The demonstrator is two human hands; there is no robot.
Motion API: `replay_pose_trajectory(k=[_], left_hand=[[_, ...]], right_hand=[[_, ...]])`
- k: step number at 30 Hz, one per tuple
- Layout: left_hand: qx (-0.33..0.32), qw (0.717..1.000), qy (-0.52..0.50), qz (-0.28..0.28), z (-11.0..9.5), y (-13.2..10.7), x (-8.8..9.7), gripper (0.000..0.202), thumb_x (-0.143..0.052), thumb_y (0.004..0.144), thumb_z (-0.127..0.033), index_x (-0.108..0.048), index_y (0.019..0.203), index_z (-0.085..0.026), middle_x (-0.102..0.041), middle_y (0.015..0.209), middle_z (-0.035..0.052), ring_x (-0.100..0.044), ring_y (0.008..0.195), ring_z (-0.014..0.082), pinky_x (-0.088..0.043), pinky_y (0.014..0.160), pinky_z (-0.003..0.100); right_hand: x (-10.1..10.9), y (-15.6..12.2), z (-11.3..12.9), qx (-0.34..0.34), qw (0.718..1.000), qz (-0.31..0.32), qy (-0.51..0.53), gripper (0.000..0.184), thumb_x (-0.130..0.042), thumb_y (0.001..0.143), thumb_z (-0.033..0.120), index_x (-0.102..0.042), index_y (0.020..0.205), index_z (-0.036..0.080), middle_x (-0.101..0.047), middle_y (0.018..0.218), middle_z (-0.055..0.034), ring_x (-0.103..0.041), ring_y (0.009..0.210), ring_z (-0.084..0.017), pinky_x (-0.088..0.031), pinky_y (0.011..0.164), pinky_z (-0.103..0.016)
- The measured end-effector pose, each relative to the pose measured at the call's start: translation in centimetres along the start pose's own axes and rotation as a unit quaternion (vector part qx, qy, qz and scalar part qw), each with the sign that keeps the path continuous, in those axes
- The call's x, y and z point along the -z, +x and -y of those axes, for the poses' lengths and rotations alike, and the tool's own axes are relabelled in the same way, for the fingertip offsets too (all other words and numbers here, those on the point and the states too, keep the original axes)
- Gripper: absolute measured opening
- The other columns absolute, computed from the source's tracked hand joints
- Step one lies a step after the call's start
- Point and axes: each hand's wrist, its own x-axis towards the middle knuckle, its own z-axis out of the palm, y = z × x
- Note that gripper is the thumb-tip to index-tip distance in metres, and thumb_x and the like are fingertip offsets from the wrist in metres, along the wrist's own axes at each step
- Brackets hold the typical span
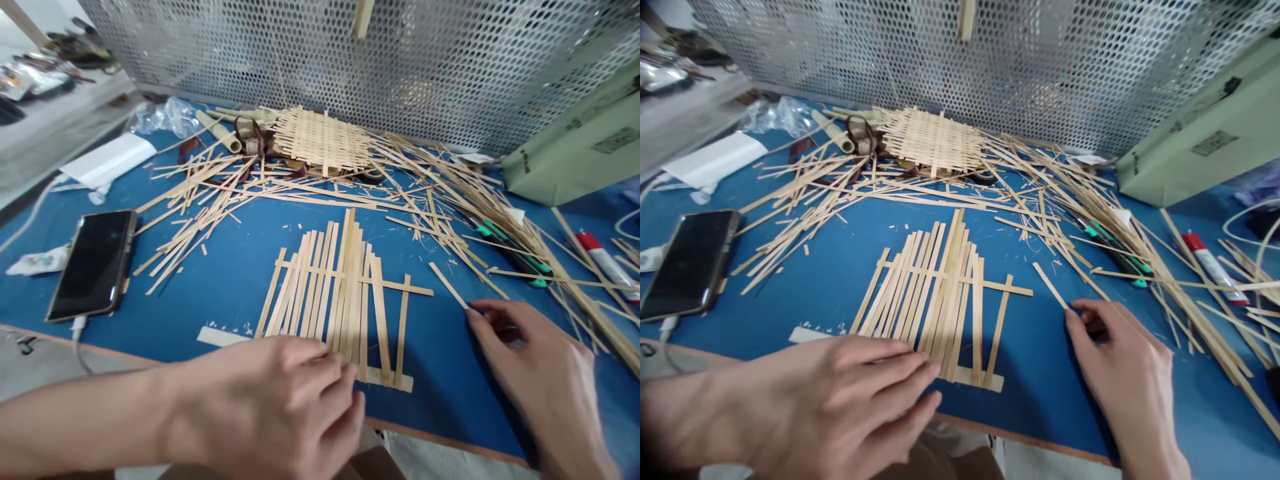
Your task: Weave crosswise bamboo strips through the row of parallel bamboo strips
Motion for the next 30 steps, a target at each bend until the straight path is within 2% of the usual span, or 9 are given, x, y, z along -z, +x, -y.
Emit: replay_pose_trajectory(k=[2,7,10,12,14,16,21,25,30], left_hand=[[-0.013,1.000,0.001,-0.004,0.6,-1.3,-0.1,0.035,-0.052,0.115,-0.029,-0.087,0.116,-0.024,-0.088,0.123,0.0032,-0.083,0.108,0.0202,-0.073,0.095,0.032],[0.136,0.990,0.007,-0.030,2.2,-5.9,-1.5,0.033,-0.051,0.120,-0.027,-0.079,0.134,-0.019,-0.080,0.148,0.0039,-0.074,0.139,0.0222,-0.059,0.125,0.038],[0.193,0.981,-0.004,-0.033,2.5,-8.2,-2.1,0.033,-0.050,0.119,-0.028,-0.077,0.137,-0.022,-0.073,0.158,0.0043,-0.069,0.148,0.0242,-0.052,0.133,0.039],[0.228,0.973,-0.021,-0.041,2.1,-8.5,-2.3,0.033,-0.051,0.119,-0.032,-0.076,0.139,-0.026,-0.071,0.160,0.0019,-0.069,0.148,0.0257,-0.053,0.133,0.042],[0.235,0.970,-0.043,-0.048,1.1,-7.6,-2.7,0.034,-0.051,0.117,-0.030,-0.076,0.141,-0.028,-0.072,0.159,-0.0008,-0.071,0.144,0.0250,-0.056,0.131,0.043],[0.208,0.972,-0.078,-0.071,-0.3,-5.6,-3.2,0.035,-0.052,0.115,-0.025,-0.078,0.138,-0.025,-0.076,0.153,0.0020,-0.074,0.138,0.0241,-0.061,0.126,0.041],[0.134,0.985,-0.087,-0.068,-3.0,-0.5,-5.5,0.026,-0.061,0.112,-0.024,-0.081,0.127,-0.020,-0.081,0.145,0.0079,-0.075,0.138,0.0241,-0.057,0.132,0.040],[0.128,0.986,-0.075,-0.072,-3.5,0.0,-6.8,0.023,-0.063,0.114,-0.029,-0.080,0.126,-0.020,-0.081,0.145,0.0082,-0.075,0.138,0.0229,-0.051,0.137,0.041],[0.126,0.985,-0.081,-0.083,-3.4,-0.5,-6.7,0.024,-0.059,0.115,-0.026,-0.080,0.125,-0.019,-0.082,0.142,0.0067,-0.077,0.135,0.0211,-0.054,0.134,0.039]], right_hand=[[-0.2,-0.2,0.1,0.018,1.000,-0.023,0.004,0.022,-0.066,0.094,0.057,-0.077,0.093,0.037,-0.075,0.077,0.0022,-0.072,0.061,-0.024,-0.053,0.061,-0.043],[0.8,-0.3,1.5,0.113,0.992,-0.058,0.022,0.012,-0.069,0.106,0.041,-0.076,0.102,0.031,-0.073,0.086,0.0005,-0.070,0.071,-0.022,-0.055,0.067,-0.040],[1.6,-0.4,3.5,0.187,0.979,-0.012,0.078,0.002,-0.073,0.107,0.028,-0.074,0.106,0.029,-0.076,0.093,0.0000,-0.074,0.082,-0.021,-0.058,0.079,-0.039],[1.7,-0.6,5.3,0.227,0.967,0.047,0.109,0.007,-0.070,0.109,0.024,-0.073,0.114,0.028,-0.078,0.101,-0.0019,-0.076,0.093,-0.023,-0.058,0.084,-0.039],[1.4,-1.0,7.1,0.243,0.958,0.095,0.117,0.010,-0.066,0.111,0.022,-0.072,0.118,0.026,-0.079,0.107,-0.0032,-0.075,0.096,-0.024,-0.058,0.088,-0.042],[0.7,-1.5,8.6,0.231,0.959,0.126,0.107,0.012,-0.062,0.112,0.023,-0.072,0.119,0.025,-0.080,0.110,-0.0052,-0.074,0.099,-0.026,-0.056,0.087,-0.045],[-0.9,-2.4,11.2,0.172,0.977,0.104,0.067,0.010,-0.062,0.111,0.028,-0.072,0.116,0.028,-0.082,0.111,-0.0056,-0.075,0.106,-0.033,-0.049,0.088,-0.049],[-1.6,-2.6,12.8,0.130,0.987,0.082,0.054,0.010,-0.064,0.109,0.025,-0.067,0.116,0.030,-0.082,0.109,-0.0040,-0.076,0.105,-0.032,-0.044,0.092,-0.048],[-2.1,-2.3,13.4,0.111,0.990,0.065,0.056,0.014,-0.067,0.104,0.019,-0.069,0.116,0.026,-0.080,0.101,-0.0025,-0.076,0.095,-0.029,-0.039,0.092,-0.046]])
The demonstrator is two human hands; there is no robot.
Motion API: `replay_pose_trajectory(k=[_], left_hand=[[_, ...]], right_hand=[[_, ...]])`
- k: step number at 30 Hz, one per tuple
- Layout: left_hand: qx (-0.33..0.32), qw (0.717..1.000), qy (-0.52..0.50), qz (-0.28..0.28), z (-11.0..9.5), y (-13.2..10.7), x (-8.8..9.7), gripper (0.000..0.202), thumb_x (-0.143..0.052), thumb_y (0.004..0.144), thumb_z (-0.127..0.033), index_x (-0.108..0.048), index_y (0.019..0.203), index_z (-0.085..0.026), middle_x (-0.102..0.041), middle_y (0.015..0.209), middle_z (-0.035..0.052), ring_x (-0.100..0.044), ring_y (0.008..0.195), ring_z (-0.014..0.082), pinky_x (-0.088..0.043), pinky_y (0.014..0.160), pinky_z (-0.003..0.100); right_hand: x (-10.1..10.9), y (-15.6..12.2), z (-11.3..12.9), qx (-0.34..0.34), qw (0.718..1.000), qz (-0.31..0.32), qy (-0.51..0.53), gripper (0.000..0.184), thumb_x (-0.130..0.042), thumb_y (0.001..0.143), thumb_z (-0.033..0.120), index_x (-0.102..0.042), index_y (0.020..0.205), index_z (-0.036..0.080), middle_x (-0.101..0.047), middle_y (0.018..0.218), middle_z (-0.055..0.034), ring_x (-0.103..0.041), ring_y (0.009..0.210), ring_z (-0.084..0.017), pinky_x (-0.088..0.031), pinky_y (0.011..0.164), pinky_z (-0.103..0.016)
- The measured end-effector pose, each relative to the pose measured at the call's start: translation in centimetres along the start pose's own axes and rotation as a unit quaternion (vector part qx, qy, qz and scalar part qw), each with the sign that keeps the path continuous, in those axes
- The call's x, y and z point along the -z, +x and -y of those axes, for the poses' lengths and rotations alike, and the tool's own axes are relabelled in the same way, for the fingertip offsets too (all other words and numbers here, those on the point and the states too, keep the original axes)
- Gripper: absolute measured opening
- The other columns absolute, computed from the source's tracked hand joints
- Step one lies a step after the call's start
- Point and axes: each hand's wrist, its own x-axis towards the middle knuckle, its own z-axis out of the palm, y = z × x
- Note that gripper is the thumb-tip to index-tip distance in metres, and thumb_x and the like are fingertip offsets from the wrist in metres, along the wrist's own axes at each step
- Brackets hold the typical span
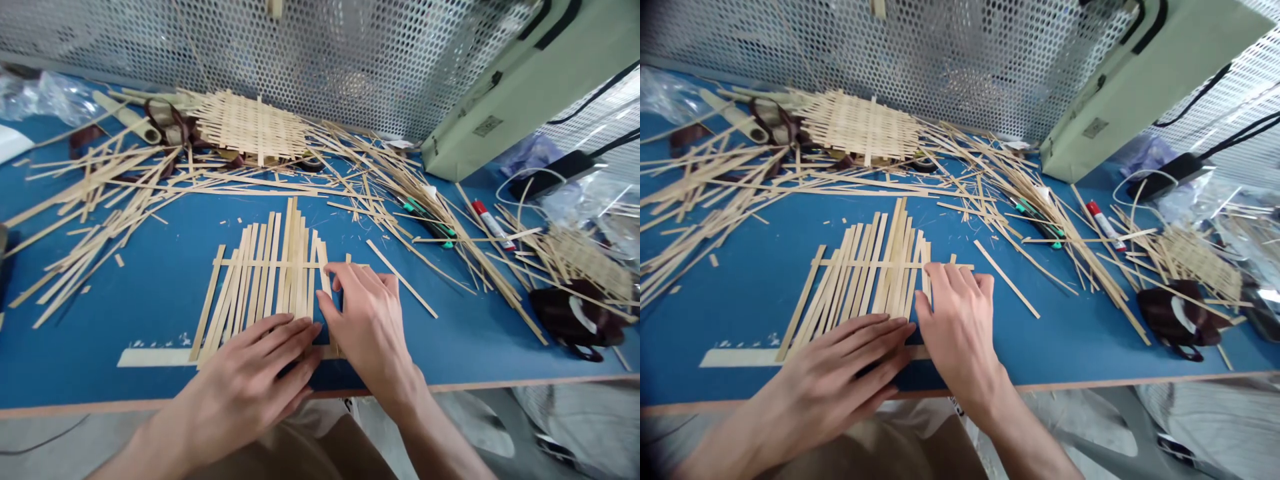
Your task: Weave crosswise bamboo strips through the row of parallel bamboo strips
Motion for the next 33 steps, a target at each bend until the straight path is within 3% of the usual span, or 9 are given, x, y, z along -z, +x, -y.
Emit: replay_pose_trajectory(k=[10,19,24,33], left_hand=[[0.002,1.000,-0.016,-0.001,0.0,0.0,0.0,0.024,-0.062,0.114,-0.029,-0.080,0.126,-0.021,-0.081,0.146,0.0055,-0.077,0.135,0.0223,-0.058,0.130,0.040],[-0.012,1.000,0.002,0.000,0.2,0.3,0.2,0.024,-0.062,0.114,-0.030,-0.080,0.123,-0.019,-0.082,0.141,0.0061,-0.075,0.135,0.0212,-0.061,0.125,0.038],[-0.020,1.000,0.004,-0.005,0.3,0.5,0.2,0.025,-0.060,0.114,-0.030,-0.080,0.123,-0.017,-0.082,0.141,0.0077,-0.075,0.134,0.0223,-0.064,0.119,0.040],[-0.002,1.000,0.005,0.005,-0.2,0.8,0.2,0.024,-0.060,0.113,-0.028,-0.079,0.127,-0.021,-0.080,0.142,0.0075,-0.072,0.136,0.0230,-0.055,0.131,0.042]], right_hand=[[-0.2,0.0,-0.5,-0.031,0.999,-0.025,0.008,0.013,-0.065,0.103,0.023,-0.070,0.114,0.029,-0.076,0.082,0.0039,-0.076,0.082,-0.025,-0.036,0.093,-0.044],[0.1,-0.1,-1.1,0.016,0.998,-0.049,0.028,0.019,-0.058,0.107,0.017,-0.073,0.105,0.028,-0.083,0.096,0.0011,-0.079,0.093,-0.026,-0.037,0.090,-0.044],[-0.1,-0.4,-1.7,0.010,0.999,-0.032,0.036,0.014,-0.061,0.107,0.022,-0.074,0.106,0.028,-0.081,0.098,0.0001,-0.076,0.090,-0.027,-0.038,0.090,-0.044],[-0.6,-0.6,-1.7,-0.007,0.998,-0.038,0.055,0.009,-0.065,0.104,0.025,-0.073,0.105,0.027,-0.079,0.092,0.0014,-0.071,0.080,-0.023,-0.039,0.090,-0.044]])
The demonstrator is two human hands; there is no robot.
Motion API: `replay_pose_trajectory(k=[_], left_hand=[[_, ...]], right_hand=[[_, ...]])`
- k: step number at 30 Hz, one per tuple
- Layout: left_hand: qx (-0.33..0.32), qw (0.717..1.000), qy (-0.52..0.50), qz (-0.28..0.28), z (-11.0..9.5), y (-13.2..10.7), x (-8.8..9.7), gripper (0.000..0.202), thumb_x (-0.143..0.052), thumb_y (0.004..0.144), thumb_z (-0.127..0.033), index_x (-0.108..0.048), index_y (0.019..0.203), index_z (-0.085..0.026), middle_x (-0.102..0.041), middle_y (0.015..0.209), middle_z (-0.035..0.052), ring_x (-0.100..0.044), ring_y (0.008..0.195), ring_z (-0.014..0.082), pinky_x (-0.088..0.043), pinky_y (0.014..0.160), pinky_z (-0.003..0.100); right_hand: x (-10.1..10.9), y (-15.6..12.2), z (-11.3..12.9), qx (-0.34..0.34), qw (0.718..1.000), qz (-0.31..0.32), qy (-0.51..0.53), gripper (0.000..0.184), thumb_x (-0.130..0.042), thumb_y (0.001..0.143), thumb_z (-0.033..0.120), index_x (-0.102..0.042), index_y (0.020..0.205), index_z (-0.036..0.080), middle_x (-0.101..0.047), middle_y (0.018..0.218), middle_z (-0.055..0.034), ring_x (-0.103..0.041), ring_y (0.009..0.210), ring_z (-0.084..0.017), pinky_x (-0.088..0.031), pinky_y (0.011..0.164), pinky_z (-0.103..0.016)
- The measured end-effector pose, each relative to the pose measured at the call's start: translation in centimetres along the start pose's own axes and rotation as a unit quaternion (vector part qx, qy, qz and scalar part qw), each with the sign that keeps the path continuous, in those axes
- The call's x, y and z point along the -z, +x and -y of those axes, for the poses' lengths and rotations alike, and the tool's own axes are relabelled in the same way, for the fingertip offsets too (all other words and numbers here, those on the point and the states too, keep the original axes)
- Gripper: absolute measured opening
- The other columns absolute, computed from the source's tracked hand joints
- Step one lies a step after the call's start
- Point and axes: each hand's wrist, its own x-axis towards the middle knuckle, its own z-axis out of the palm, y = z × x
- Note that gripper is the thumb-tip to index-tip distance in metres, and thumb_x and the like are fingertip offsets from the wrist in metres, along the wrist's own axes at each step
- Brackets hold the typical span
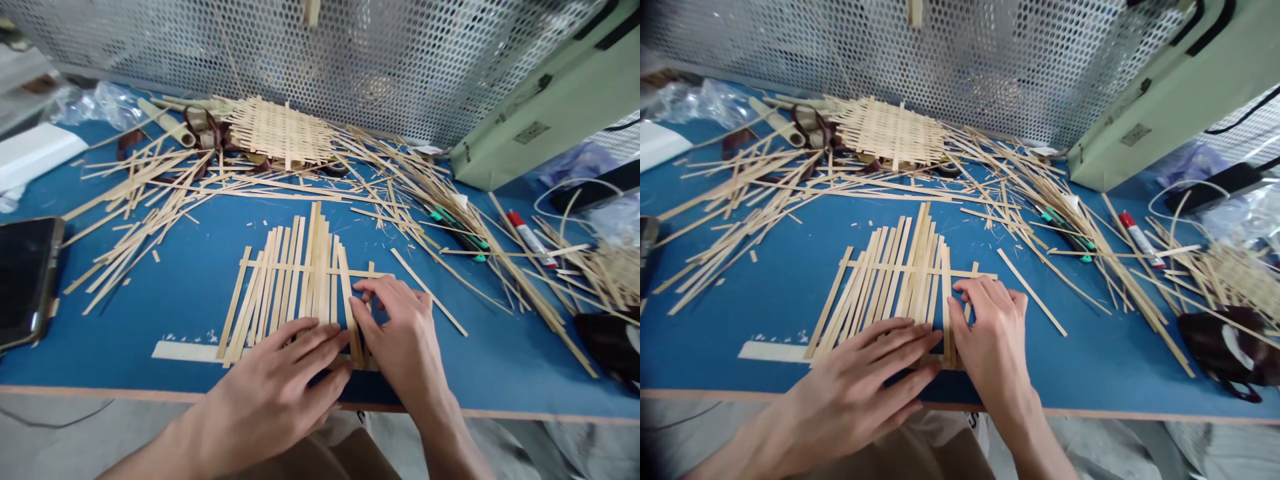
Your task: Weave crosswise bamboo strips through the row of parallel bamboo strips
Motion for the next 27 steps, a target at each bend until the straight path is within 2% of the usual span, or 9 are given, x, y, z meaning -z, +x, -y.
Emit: replay_pose_trajectory(k=[5,11,17,20,23,27], left_hand=[[-0.001,1.000,-0.015,0.027,-0.2,1.0,-0.4,0.029,-0.064,0.110,-0.027,-0.075,0.137,-0.024,-0.077,0.142,0.0072,-0.069,0.141,0.0243,-0.050,0.134,0.043],[-0.022,0.999,-0.023,0.042,0.3,1.6,-0.9,0.035,-0.076,0.105,-0.041,-0.075,0.135,-0.024,-0.076,0.137,0.0097,-0.070,0.136,0.0291,-0.054,0.131,0.050],[-0.021,0.999,-0.031,0.038,0.4,1.5,-0.8,0.029,-0.074,0.106,-0.041,-0.076,0.124,-0.019,-0.077,0.135,0.0109,-0.070,0.135,0.0275,-0.051,0.132,0.046],[-0.028,0.998,-0.029,0.040,0.4,1.5,-0.8,0.038,-0.078,0.105,-0.042,-0.074,0.133,-0.018,-0.075,0.141,0.0105,-0.067,0.139,0.0272,-0.044,0.135,0.046],[-0.045,0.998,-0.009,0.041,0.4,1.4,-0.8,0.046,-0.078,0.106,-0.046,-0.072,0.142,-0.020,-0.075,0.147,0.0090,-0.065,0.141,0.0273,-0.039,0.138,0.046],[-0.045,0.997,0.006,0.055,0.4,1.4,-0.6,0.034,-0.068,0.112,-0.046,-0.078,0.133,-0.021,-0.079,0.143,0.0065,-0.067,0.137,0.0261,-0.048,0.131,0.046]], right_hand=[[0.1,0.1,0.1,-0.019,1.000,0.011,0.005,0.010,-0.065,0.104,0.023,-0.074,0.104,0.027,-0.080,0.095,0.0011,-0.072,0.084,-0.023,-0.038,0.091,-0.044],[0.1,0.0,0.2,-0.031,0.999,0.019,0.015,0.009,-0.064,0.105,0.024,-0.073,0.103,0.028,-0.081,0.098,-0.0001,-0.074,0.087,-0.027,-0.038,0.092,-0.047],[0.4,0.2,0.1,-0.037,0.999,0.002,0.015,0.014,-0.061,0.104,0.022,-0.074,0.103,0.028,-0.083,0.097,-0.0011,-0.073,0.085,-0.026,-0.039,0.091,-0.045],[0.9,0.4,-0.1,-0.049,0.998,-0.021,0.017,0.019,-0.057,0.106,0.021,-0.075,0.102,0.027,-0.081,0.094,0.0001,-0.071,0.081,-0.022,-0.041,0.091,-0.042],[2.0,0.6,-1.2,-0.073,0.996,-0.045,-0.006,0.017,-0.059,0.104,0.026,-0.076,0.100,0.027,-0.077,0.087,0.0024,-0.069,0.076,-0.021,-0.043,0.092,-0.041],[4.4,0.4,-4.0,-0.106,0.988,-0.040,-0.100,0.020,-0.060,0.101,0.037,-0.077,0.105,0.027,-0.078,0.097,-0.0039,-0.075,0.093,-0.030,-0.047,0.088,-0.044]])
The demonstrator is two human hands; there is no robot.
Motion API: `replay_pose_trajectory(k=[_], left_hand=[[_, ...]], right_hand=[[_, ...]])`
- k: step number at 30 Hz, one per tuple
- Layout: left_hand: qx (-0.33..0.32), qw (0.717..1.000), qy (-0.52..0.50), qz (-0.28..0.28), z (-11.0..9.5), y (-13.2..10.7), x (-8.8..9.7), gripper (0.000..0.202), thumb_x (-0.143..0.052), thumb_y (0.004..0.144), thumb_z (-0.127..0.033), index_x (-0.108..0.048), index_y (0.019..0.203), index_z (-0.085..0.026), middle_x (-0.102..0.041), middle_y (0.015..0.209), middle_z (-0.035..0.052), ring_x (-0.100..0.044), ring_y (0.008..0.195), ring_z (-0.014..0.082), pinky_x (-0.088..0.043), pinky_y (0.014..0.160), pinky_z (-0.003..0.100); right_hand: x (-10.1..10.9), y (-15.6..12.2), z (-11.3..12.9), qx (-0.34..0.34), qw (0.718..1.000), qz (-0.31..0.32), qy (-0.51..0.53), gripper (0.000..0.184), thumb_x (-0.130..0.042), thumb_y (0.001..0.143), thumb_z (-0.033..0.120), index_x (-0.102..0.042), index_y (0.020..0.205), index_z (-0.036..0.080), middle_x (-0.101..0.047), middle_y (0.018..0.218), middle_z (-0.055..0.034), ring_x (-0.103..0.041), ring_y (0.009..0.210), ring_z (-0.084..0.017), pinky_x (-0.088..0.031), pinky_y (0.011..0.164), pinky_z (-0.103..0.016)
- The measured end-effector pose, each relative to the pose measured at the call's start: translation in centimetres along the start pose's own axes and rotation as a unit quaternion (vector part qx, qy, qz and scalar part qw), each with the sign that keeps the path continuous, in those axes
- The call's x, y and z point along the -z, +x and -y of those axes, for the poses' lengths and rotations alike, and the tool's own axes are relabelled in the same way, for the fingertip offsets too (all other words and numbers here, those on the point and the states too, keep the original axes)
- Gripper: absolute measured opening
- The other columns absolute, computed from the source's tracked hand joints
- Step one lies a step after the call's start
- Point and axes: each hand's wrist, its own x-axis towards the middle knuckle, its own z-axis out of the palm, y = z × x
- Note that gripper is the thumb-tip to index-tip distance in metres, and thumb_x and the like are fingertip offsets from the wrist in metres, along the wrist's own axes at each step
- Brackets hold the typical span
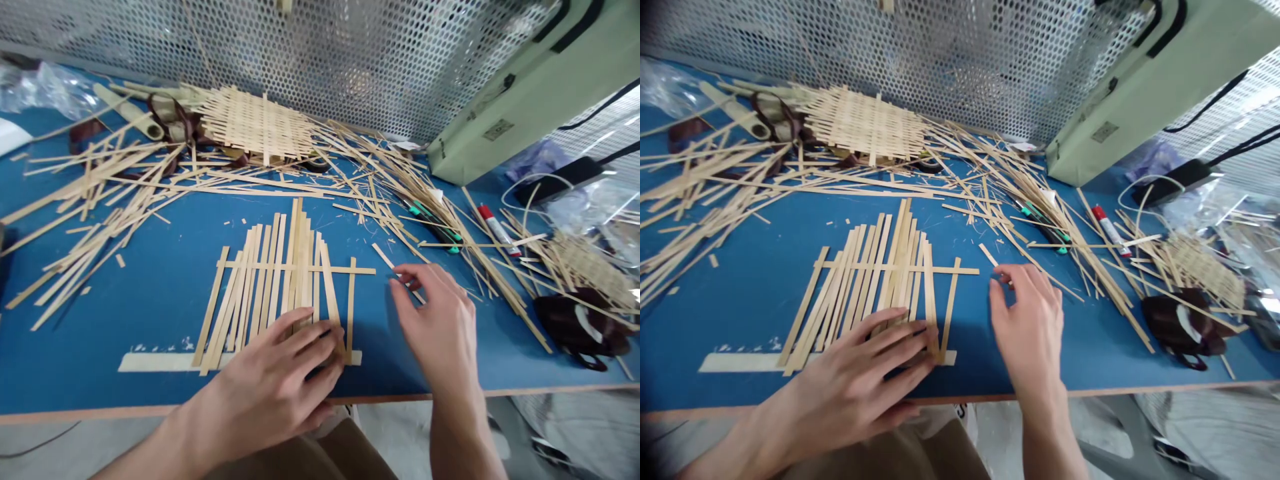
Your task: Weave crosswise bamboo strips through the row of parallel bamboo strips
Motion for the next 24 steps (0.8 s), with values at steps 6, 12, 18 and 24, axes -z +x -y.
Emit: replay_pose_trajectory(k=[6,12,18,24], left_hand=[[0.001,1.000,-0.005,-0.007,0.0,0.2,0.4,0.035,-0.065,0.113,-0.046,-0.076,0.137,-0.022,-0.080,0.141,0.0069,-0.070,0.137,0.0265,-0.057,0.125,0.048],[-0.004,1.000,-0.003,0.000,-0.1,0.1,0.4,0.040,-0.063,0.114,-0.047,-0.074,0.142,-0.021,-0.077,0.149,0.0077,-0.068,0.142,0.0268,-0.056,0.126,0.049],[-0.001,1.000,0.010,-0.021,0.0,-0.2,-0.4,0.041,-0.062,0.114,-0.050,-0.076,0.139,-0.020,-0.077,0.150,0.0100,-0.069,0.139,0.0283,-0.054,0.127,0.050],[-0.001,1.000,0.024,-0.021,0.0,-0.2,-0.7,0.040,-0.066,0.112,-0.052,-0.079,0.133,-0.022,-0.078,0.148,0.0091,-0.072,0.135,0.0274,-0.058,0.125,0.046]], right_hand=[[1.5,-0.4,-3.8,-0.002,0.996,0.069,-0.065,0.025,-0.055,0.103,0.037,-0.075,0.114,0.029,-0.081,0.106,-0.0045,-0.079,0.091,-0.030,-0.053,0.076,-0.044],[1.9,-0.4,-4.2,0.027,0.993,0.072,-0.085,0.023,-0.057,0.103,0.032,-0.076,0.114,0.028,-0.081,0.096,-0.0041,-0.080,0.083,-0.031,-0.056,0.072,-0.045],[1.7,-1.2,-1.9,0.076,0.994,0.076,-0.009,0.022,-0.054,0.112,0.029,-0.075,0.112,0.027,-0.083,0.113,-0.0088,-0.082,0.098,-0.032,-0.064,0.087,-0.048],[1.5,-2.0,-0.1,0.098,0.987,0.108,0.068,0.021,-0.059,0.110,0.026,-0.078,0.110,0.034,-0.083,0.111,-0.0071,-0.081,0.099,-0.032,-0.069,0.090,-0.049]])
